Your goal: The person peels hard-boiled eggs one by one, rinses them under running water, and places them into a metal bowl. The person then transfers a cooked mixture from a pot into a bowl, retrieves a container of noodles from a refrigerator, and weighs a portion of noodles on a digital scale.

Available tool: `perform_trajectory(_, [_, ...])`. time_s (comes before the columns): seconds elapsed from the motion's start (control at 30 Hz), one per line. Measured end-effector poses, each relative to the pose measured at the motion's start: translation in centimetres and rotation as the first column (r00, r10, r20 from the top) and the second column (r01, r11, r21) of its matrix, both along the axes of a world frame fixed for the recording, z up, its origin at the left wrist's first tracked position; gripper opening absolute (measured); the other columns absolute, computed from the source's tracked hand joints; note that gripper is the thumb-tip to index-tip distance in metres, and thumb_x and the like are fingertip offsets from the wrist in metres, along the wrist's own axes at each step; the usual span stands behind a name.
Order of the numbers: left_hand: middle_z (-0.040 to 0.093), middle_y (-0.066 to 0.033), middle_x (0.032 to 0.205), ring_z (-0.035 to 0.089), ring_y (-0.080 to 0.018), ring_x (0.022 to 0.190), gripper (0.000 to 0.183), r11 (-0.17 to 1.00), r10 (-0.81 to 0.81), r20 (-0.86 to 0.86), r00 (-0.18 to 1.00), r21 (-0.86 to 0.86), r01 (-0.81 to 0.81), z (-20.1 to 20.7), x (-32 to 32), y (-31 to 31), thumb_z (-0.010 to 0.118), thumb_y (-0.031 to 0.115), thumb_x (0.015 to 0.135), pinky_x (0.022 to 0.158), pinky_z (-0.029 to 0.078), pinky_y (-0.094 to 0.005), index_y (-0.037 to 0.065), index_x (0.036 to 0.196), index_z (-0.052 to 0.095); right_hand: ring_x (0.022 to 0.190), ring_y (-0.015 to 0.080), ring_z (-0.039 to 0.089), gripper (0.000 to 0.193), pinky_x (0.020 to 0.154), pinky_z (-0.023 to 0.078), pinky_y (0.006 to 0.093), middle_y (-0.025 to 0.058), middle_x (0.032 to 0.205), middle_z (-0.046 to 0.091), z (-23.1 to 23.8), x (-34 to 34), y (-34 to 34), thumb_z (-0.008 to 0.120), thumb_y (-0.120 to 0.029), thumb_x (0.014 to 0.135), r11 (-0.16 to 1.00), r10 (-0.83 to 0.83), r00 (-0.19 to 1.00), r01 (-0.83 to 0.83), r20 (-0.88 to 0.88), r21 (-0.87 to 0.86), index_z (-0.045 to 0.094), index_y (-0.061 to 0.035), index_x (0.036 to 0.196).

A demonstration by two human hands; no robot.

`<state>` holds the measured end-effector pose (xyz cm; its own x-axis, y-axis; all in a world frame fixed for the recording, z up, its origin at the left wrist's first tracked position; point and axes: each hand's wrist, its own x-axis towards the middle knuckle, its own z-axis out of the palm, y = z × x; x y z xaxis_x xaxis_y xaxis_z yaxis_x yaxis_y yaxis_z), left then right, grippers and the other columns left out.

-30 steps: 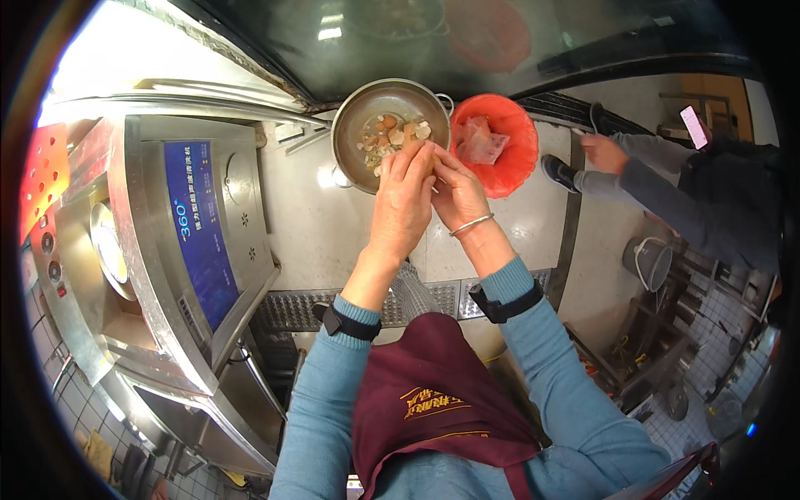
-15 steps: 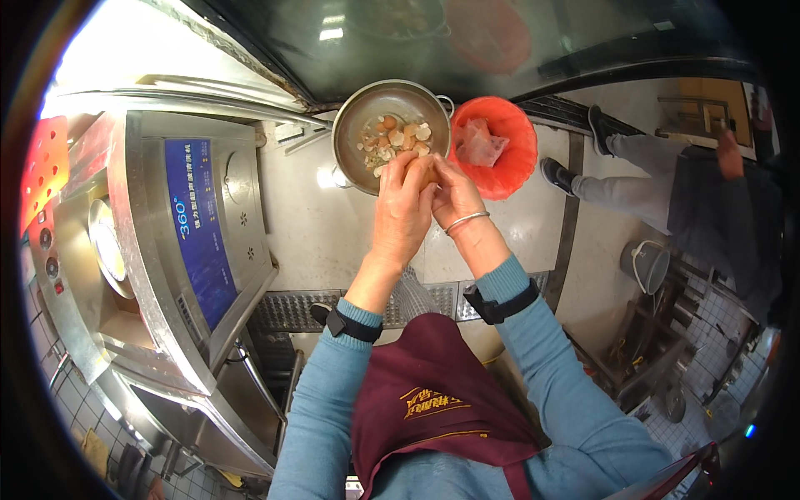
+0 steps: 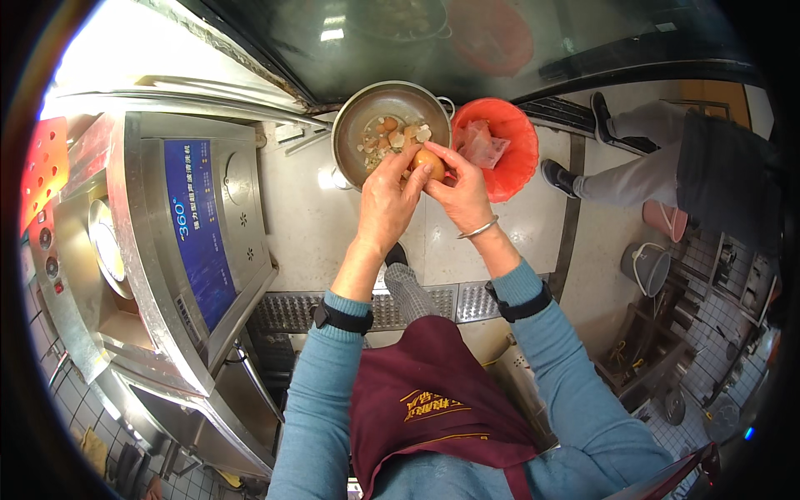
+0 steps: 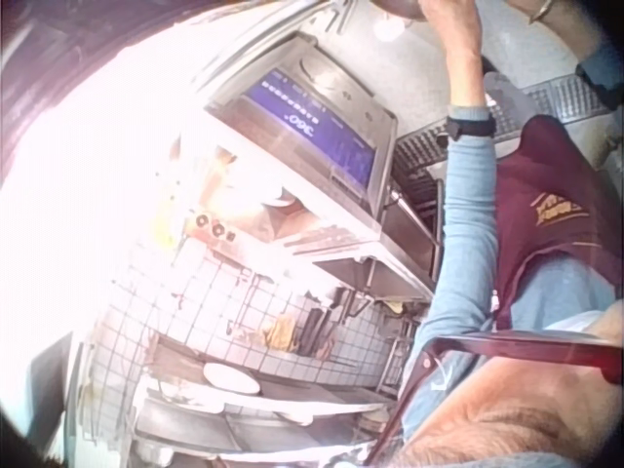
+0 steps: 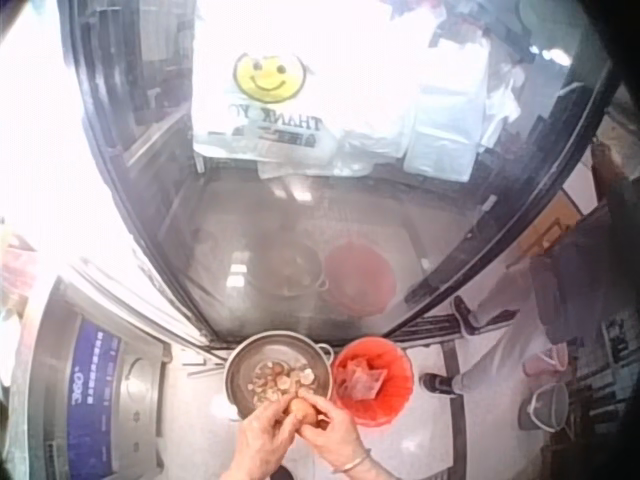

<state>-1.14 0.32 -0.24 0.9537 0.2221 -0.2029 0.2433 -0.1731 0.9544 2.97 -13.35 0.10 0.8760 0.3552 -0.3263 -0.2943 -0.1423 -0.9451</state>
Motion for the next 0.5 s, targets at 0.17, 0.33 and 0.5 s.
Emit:
perform_trajectory(0.17, [0.066,-0.0195,0.095,0.065,-0.0367,0.086,0.028,0.999,-0.023,0.073,0.997,0.046,0.019,-0.5,-0.2,0.1,0.061,0.019,0.094,0.075,0.052,-0.0411,0.0,0.115,0.063,0.097,0.0145,0.065,0.053,0.083,0.055,0.0271,0.0106,0.115,0.065,-0.5,0.3,-0.7,0.072,-0.004,0.081,0.999,0.032,0.999,-0.031,-0.018,0.034,0.054,0.0045,0.13])
perform_trajectory(0.33, [0.065,-0.0198,0.093,0.064,-0.0403,0.083,0.021,0.982,-0.07,0.09,0.993,0.18,0.053,-0.4,-0.3,0.2,0.058,0.017,0.095,0.072,0.052,-0.0435,0.0,0.108,0.063,0.097,0.0134,0.064,0.052,0.082,0.055,0.0262,0.0095,0.115,0.065,-0.5,0.5,-1.2,0.073,-0.005,0.08,0.997,0.046,0.998,-0.043,-0.049,0.063,0.056,0.0045,0.128])
perform_trajectory(0.5, [0.064,-0.0198,0.09,0.062,-0.0418,0.079,0.018,0.961,-0.128,0.159,0.979,0.263,0.083,-0.1,-0.2,0.6,0.057,0.016,0.096,0.067,0.051,-0.0462,0.001,0.103,0.063,0.096,0.0119,0.064,0.05,0.082,0.054,0.025,0.0091,0.117,0.064,0.5,1.2,-1.6,0.074,-0.006,0.08,0.993,0.121,0.991,-0.121,-0.059,0.001,0.059,0.0035,0.127])
